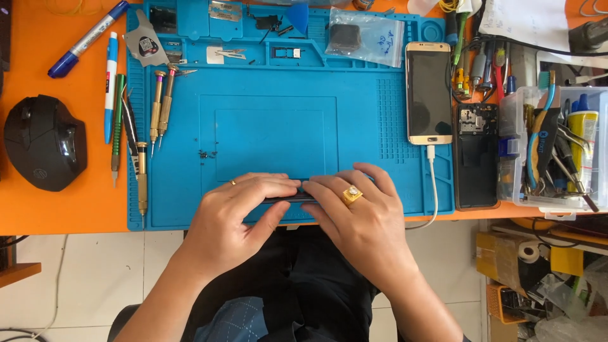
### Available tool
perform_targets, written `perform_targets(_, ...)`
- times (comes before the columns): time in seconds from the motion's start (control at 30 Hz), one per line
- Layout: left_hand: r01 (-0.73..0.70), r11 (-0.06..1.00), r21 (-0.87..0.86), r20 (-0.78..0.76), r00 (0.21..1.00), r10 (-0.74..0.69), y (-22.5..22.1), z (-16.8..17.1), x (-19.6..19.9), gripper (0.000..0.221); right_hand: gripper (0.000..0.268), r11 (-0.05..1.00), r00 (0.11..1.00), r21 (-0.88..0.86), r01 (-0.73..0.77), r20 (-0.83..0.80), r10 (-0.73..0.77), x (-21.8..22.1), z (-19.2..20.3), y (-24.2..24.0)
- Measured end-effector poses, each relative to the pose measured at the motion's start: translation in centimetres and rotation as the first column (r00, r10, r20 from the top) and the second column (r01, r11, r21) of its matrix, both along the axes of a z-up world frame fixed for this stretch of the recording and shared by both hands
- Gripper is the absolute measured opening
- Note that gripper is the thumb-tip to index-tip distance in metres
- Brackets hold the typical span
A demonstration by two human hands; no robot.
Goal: Disassembling a smartphone by removing internal screws and prying the casing apart on a repair bench.
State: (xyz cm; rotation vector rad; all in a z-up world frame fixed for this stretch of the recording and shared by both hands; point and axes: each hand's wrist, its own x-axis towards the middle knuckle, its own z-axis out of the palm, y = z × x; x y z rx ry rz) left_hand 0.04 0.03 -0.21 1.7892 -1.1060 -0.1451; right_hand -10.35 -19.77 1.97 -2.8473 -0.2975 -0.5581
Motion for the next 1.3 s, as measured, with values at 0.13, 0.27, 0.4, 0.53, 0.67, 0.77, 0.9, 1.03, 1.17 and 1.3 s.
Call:
perform_targets(0.13, -0.033, 0.999, 0.012, -0.107, 0.994, 0.034, 0.4, 0.6, 0.2, 0.054, 0.012, 0.981, 0.999, 0.195, -0.013, 0.044, 0.005, 0.6, 0.0, -0.2)
perform_targets(0.27, -0.041, 0.998, -0.05, -0.199, 0.98, 0.03, 0.0, 0.7, 0.4, 0.06, 0.008, 0.534, 0.989, 0.837, 0.116, -0.048, -0.14, 0.0, -3.3, 0.3)
perform_targets(0.4, -0.081, 0.997, 0.006, 0.065, 0.995, 0.081, -1.0, 1.1, 0.7, 0.028, 0.023, -0.077, 0.993, 0.991, -0.11, 0.106, -0.05, 1.2, -7.3, 1.7)
perform_targets(0.53, -0.137, 0.988, 0.068, 0.405, 0.909, 0.098, -0.6, 2.0, 1.7, 0.024, 0.058, 0.146, 0.997, 0.987, -0.066, 0.073, -0.04, 1.6, -4.9, 0.4)
perform_targets(0.67, -0.179, 0.964, 0.197, 0.606, 0.795, 0.023, -1.2, 0.9, 2.0, 0.022, 0.066, 0.643, 0.984, 0.766, 0.01, 0.105, -0.141, 1.3, -5.0, -1.3)
perform_targets(0.77, -0.162, 0.961, 0.226, 0.61, 0.792, -0.01, -1.4, 0.5, 1.7, 0.023, 0.03, 0.76, 0.994, 0.65, 0.019, 0.07, -0.084, 1.2, -4.7, -1.8)
perform_targets(0.9, -0.078, 0.984, 0.159, 0.491, 0.871, -0.01, -1.6, 1.1, 1.4, 0.026, 0.012, 0.759, 0.992, 0.65, -0.034, 0.111, -0.051, 1.1, -4.4, -1.7)
perform_targets(1.03, -0.101, 0.985, 0.14, 0.498, 0.867, 0.019, -1.6, 0.4, 0.9, 0.019, 0.016, 0.748, 0.99, 0.658, -0.081, 0.138, -0.014, 1.0, -4.8, -1.6)
perform_targets(1.17, -0.136, 0.977, 0.163, 0.468, 0.882, 0.045, -1.7, 0.4, 0.6, 0.018, 0.011, 0.675, 0.997, 0.737, -0.036, 0.068, -0.022, 1.0, -3.4, -1.3)
perform_targets(1.3, -0.158, 0.968, 0.197, 0.428, 0.902, 0.06, -1.8, 0.9, 0.4, 0.018, 0.011, 0.605, 0.999, 0.795, 0.039, -0.021, -0.037, 1.0, -2.4, -1.1)
